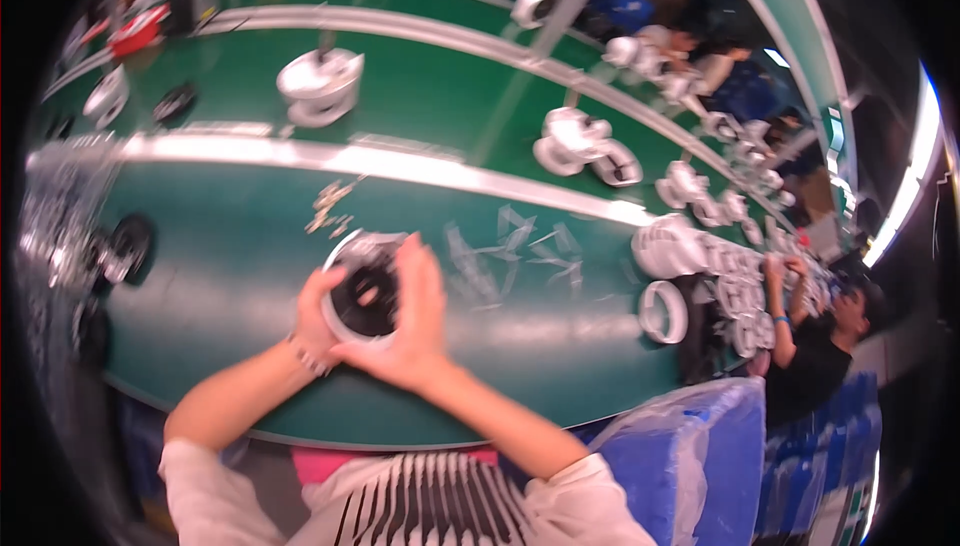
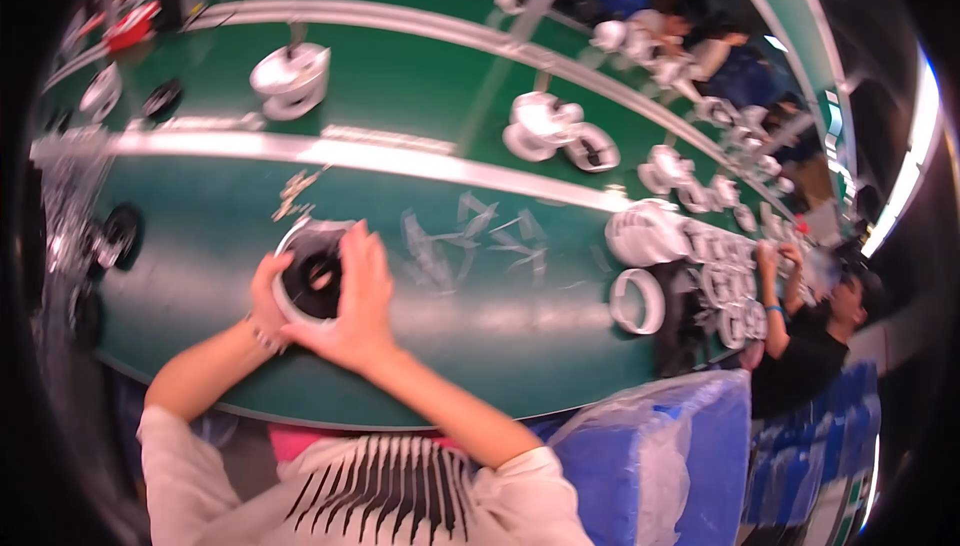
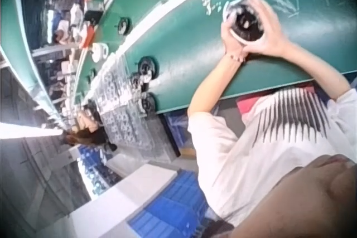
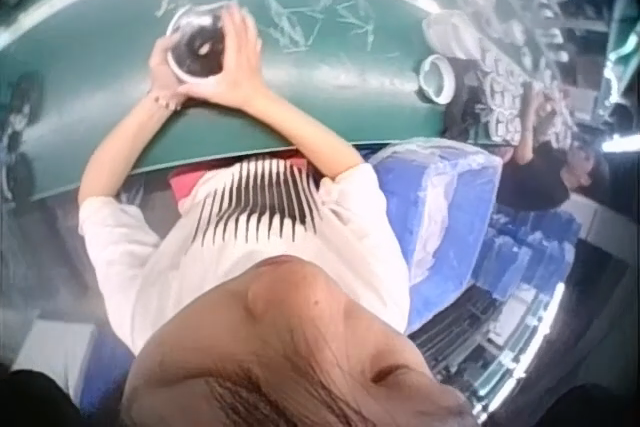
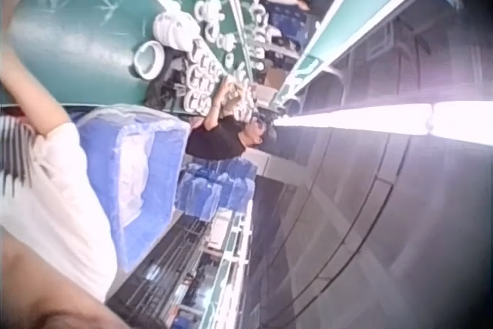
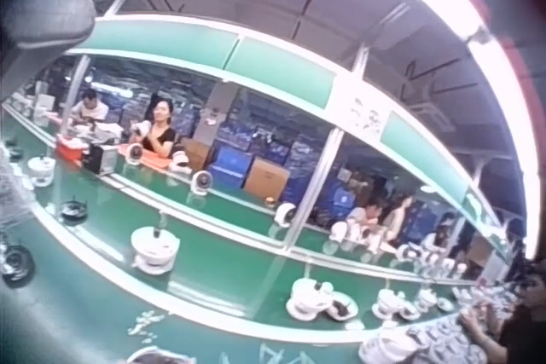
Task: Manually assembling light fixture housings and components on a factory assembly line.
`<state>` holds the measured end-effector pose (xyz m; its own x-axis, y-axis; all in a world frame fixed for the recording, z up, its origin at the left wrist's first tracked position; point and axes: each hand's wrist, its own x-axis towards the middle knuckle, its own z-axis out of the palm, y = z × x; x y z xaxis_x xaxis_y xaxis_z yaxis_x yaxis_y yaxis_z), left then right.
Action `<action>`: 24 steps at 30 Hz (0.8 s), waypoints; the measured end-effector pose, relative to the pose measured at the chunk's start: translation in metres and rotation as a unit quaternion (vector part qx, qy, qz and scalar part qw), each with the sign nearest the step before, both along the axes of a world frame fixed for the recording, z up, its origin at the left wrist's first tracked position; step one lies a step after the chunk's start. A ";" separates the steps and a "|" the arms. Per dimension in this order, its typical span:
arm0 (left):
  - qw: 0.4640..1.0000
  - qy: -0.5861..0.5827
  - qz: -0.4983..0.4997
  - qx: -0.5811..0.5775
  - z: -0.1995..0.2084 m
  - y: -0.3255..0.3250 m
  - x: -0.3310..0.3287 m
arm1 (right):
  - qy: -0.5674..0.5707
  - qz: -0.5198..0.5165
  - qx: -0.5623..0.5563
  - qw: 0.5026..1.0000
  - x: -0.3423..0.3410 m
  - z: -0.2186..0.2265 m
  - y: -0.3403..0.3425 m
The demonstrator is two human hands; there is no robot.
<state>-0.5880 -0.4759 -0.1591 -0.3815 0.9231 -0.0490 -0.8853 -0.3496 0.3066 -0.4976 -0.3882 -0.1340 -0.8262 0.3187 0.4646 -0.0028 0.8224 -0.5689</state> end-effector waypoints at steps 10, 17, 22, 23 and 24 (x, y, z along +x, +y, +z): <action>0.999 0.012 0.011 -0.043 -0.010 -0.015 -0.036 | 0.108 0.136 0.126 0.977 -0.007 -0.003 0.033; 0.998 0.053 -0.015 -0.016 -0.008 -0.013 -0.039 | 0.116 0.139 0.201 0.963 0.000 0.016 0.038; 0.996 0.024 -0.072 -0.045 -0.006 -0.016 -0.045 | 0.115 0.135 0.190 0.966 -0.002 0.015 0.037; 0.995 0.050 -0.074 -0.054 -0.012 -0.016 -0.047 | 0.118 0.131 0.164 0.971 -0.001 0.016 0.035; 0.989 0.074 -0.095 -0.087 -0.011 -0.016 -0.049 | 0.112 0.129 0.135 0.976 0.000 0.019 0.034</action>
